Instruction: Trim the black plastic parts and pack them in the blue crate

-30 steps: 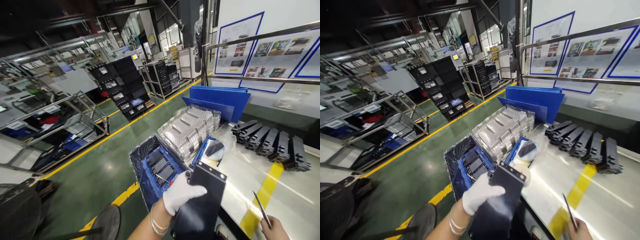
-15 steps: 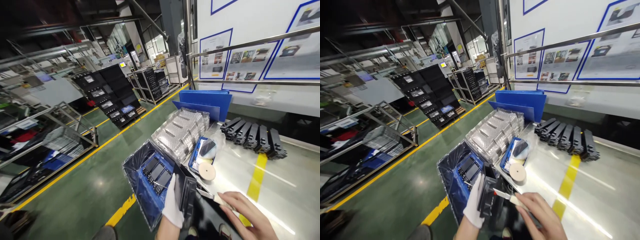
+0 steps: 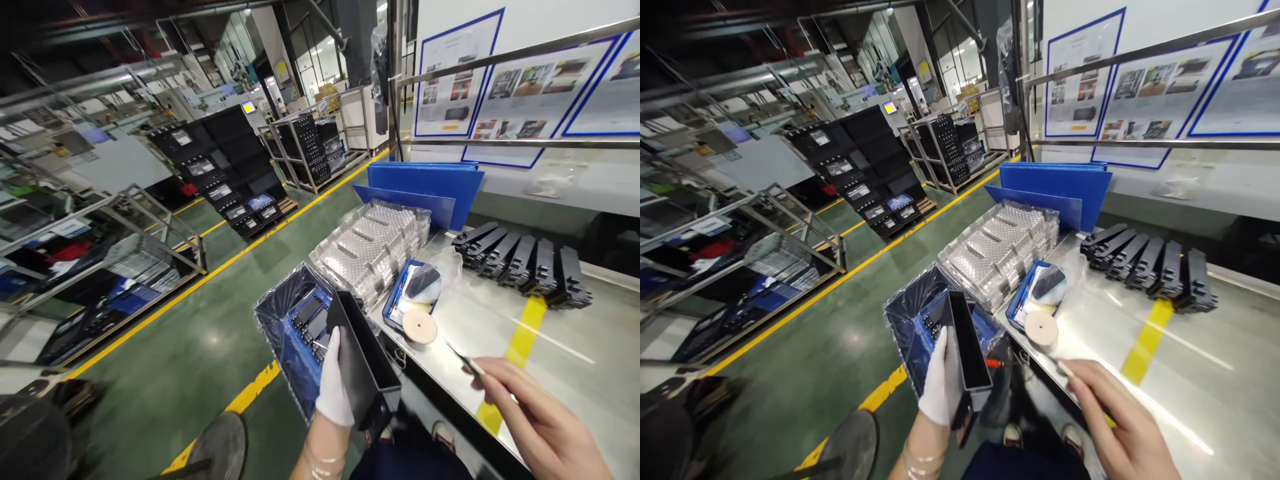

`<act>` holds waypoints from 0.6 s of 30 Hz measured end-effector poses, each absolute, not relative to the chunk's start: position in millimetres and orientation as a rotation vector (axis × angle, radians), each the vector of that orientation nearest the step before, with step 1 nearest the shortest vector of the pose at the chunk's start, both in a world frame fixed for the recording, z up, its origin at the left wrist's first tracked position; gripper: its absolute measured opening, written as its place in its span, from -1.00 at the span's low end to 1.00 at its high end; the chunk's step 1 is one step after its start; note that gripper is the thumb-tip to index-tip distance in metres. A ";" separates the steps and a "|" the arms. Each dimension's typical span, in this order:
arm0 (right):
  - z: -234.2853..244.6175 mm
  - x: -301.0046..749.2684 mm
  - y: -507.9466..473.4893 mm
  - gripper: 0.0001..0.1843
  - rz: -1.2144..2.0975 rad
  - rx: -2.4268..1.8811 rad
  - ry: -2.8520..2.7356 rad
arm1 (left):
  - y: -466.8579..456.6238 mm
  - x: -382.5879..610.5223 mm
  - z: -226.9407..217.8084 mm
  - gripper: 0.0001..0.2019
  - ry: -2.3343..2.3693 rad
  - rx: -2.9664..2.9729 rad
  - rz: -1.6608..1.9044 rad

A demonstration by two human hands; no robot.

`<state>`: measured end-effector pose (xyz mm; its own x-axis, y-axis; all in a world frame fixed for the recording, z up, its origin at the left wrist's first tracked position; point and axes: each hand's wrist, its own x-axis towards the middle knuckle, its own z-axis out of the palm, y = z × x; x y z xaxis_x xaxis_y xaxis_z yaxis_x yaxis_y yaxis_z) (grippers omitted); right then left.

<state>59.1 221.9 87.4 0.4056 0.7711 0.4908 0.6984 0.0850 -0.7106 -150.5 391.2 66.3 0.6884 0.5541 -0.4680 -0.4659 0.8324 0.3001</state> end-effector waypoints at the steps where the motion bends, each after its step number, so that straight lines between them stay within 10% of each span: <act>1: 92.9 55.3 219.6 -0.77 0.147 -1.605 -1.386 | 392.4 -152.3 64.6 -0.48 0.614 0.156 0.606; 18: 107.4 16.8 205.8 -0.80 0.683 -1.493 -1.676 | 389.0 -159.9 55.5 -0.65 0.671 0.177 0.721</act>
<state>16.8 205.8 107.4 -0.0114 0.9808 0.1949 0.5650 0.1671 -0.8080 -159.9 389.0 55.5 0.5538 0.6614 -0.5059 -0.5522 0.7464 0.3714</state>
